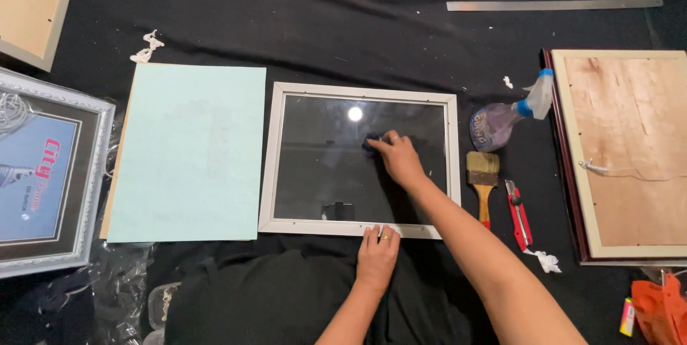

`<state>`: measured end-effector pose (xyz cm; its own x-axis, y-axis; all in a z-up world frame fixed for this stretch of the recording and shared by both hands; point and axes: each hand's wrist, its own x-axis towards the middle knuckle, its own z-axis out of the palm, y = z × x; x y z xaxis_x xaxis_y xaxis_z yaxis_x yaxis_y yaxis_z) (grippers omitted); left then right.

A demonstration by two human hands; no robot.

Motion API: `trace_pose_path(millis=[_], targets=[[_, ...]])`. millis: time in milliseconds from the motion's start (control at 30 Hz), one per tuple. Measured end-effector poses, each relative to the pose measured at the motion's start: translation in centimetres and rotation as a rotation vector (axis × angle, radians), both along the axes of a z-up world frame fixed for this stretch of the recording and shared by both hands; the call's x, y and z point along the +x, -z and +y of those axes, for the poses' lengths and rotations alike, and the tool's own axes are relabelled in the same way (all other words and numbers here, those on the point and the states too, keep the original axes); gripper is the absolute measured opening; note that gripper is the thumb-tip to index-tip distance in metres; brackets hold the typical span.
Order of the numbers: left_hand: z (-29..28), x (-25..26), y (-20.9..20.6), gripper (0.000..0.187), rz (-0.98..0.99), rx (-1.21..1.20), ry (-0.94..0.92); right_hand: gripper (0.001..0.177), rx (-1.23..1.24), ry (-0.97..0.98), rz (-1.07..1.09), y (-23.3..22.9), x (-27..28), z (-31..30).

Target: The person cleans the glass of a picture frame by removing the backing, brushing away dust, spraying a liquid, and wiping it with a cloth.

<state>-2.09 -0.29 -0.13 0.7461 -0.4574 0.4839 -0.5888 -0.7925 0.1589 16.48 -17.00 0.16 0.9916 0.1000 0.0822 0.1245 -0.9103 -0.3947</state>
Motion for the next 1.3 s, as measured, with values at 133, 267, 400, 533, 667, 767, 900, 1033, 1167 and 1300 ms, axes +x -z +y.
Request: trace_pose_path(millis=[133, 267, 400, 533, 667, 767, 900, 1033, 1167, 1300], targets=[[0.2, 0.4, 0.3, 0.009, 0.042, -0.039, 0.047, 0.05, -0.04, -0.198, 0.063, -1.5, -5.7, 2.5], [1.9, 0.5, -0.2, 0.011, 0.211, -0.097, 0.135, 0.047, -0.165, -0.311, 0.096, -0.7, -9.6, 2.4], [4.2, 0.3, -1.1, 0.02, 0.311, 0.02, -0.094, 0.06, -0.15, -0.38, 0.238, -2.6, -12.5, 3.7], [5.0, -0.2, 0.3, 0.033, 0.43, 0.118, -0.281, 0.043, -0.112, -0.458, 0.206, -2.2, -13.2, 5.2], [4.3, -0.5, 0.7, 0.025, 0.375, 0.134, -0.282, 0.045, -0.119, -0.46, 0.14, -2.4, -8.5, 3.9], [3.8, -1.1, 1.4, 0.02, 0.343, 0.209, -0.282, 0.046, -0.025, -0.309, 0.011, -2.2, -3.7, 2.9], [2.8, -2.3, 2.2, 0.028, 0.283, 0.391, -0.311, 0.038, 0.013, -0.099, 0.034, -1.1, 3.3, 1.9], [2.1, -3.1, 3.4, 0.044, 0.408, 0.502, -0.256, 0.035, -0.029, 0.079, -0.077, 1.3, 8.7, 0.7], [1.8, -3.5, 3.1, 0.048, 0.485, 0.556, -0.209, 0.036, 0.052, 0.218, -0.097, 2.5, 9.1, 2.4], [1.5, -3.4, 2.6, 0.051, 0.537, 0.601, -0.187, 0.036, 0.096, 0.169, -0.089, 0.7, 5.5, 4.6]])
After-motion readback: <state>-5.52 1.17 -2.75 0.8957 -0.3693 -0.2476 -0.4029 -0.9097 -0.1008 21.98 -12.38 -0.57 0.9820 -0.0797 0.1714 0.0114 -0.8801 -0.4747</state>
